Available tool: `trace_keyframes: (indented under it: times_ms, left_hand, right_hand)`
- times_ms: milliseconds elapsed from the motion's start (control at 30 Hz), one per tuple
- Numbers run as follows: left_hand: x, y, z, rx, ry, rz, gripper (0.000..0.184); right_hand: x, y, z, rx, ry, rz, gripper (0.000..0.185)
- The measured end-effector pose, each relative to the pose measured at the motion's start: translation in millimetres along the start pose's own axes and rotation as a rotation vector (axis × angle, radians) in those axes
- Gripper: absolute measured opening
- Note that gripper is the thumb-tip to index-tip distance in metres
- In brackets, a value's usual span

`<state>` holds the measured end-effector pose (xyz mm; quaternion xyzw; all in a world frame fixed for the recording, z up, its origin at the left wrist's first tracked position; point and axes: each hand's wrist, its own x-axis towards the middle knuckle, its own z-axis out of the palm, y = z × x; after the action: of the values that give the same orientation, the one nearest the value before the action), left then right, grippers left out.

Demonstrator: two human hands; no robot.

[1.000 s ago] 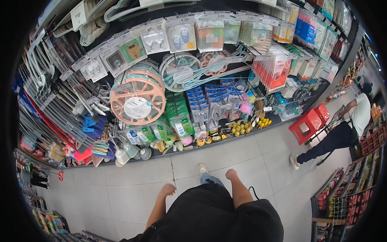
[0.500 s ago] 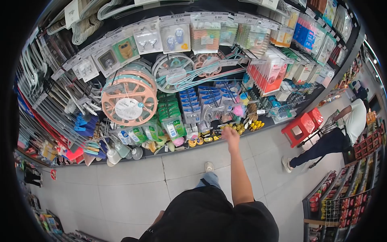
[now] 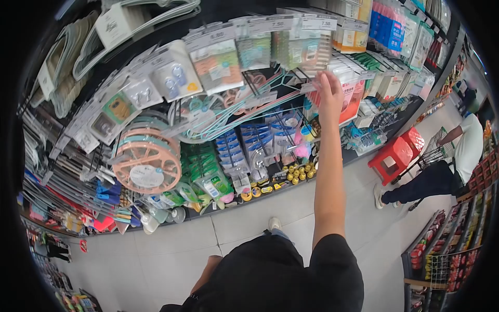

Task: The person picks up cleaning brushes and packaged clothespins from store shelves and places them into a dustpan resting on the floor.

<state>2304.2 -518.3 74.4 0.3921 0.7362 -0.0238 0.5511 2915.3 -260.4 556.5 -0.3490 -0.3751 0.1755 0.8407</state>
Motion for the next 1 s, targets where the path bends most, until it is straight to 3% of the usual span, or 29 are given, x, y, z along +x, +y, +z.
trace_keyframes:
  times_ms: [167,267,467,567,767,800,933,1000]
  left_hand:
    - [31,53,13,-0.183,0.069,0.034,0.024]
    - [56,69,20,-0.136,0.207,-0.007,0.02]
    - [59,71,32,-0.301,0.366,0.028,0.014]
    - [82,32,30,0.251,0.186,0.32,0.011]
    - [65,6,42,0.009,0.116,-0.132,0.011]
    - [64,4,40,0.041,0.086,-0.072,0.013]
    - [55,18,39,-0.155,0.113,-0.195,0.016]
    - [48,37,34,-0.091,0.147,-0.155,0.014]
  right_hand:
    - [78,3,-7,-0.21,-0.09,-0.033,0.058]
    - [121,19,-10,-0.309,-0.181,-0.02,0.074]
    - [139,26,9,-0.261,-0.31,0.041,0.069]
    - [148,40,-1,-0.197,-0.377,0.124,0.062]
    - [151,49,-13,-0.102,-0.401,0.306,0.059]
    - [148,46,-11,-0.084,-0.401,0.315,0.055]
    - [146,45,-13,-0.042,-0.397,0.347,0.051]
    - [141,40,-8,-0.046,-0.374,0.331,0.05]
